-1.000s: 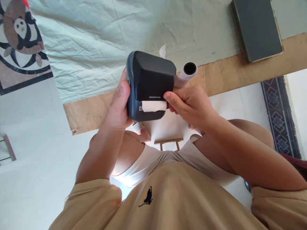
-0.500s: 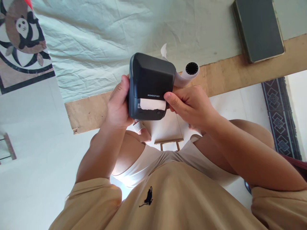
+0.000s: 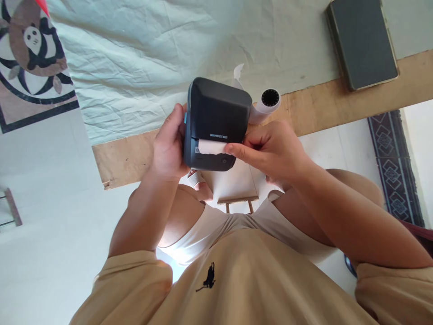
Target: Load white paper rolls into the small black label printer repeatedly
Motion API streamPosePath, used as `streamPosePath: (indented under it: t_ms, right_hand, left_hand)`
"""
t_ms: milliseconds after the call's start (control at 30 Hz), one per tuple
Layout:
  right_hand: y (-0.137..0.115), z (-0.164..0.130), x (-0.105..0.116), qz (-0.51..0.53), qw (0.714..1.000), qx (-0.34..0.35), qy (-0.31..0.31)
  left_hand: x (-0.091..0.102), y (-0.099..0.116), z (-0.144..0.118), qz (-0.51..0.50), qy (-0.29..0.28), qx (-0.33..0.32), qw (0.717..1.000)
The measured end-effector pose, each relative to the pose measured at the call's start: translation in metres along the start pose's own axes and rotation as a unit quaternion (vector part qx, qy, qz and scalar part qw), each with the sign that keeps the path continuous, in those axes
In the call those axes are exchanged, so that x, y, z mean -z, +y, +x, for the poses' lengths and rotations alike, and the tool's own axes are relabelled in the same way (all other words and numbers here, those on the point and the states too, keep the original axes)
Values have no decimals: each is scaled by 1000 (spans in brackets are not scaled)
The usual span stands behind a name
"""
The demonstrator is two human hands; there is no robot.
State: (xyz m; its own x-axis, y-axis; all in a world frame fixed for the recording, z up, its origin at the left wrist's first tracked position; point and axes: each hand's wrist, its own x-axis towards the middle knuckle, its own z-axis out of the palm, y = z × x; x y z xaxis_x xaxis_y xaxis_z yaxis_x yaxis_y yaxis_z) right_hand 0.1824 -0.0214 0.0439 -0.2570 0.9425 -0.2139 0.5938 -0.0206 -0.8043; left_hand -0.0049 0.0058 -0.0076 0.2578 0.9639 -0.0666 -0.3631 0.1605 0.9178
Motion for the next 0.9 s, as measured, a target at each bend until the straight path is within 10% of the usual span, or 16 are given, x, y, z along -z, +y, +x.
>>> streamPosePath:
  t_ms: [467, 700, 900]
  right_hand:
    - [-16, -7, 16, -78, 964, 174, 187]
    - [-25, -2, 0, -261, 956, 39, 125]
    - [-26, -5, 0, -320, 938, 104, 80]
  left_hand:
    - [-3, 5, -5, 27, -40, -4, 999]
    - [3, 7, -11, 68, -60, -10, 996]
    - [1, 8, -13, 67, -59, -30, 996]
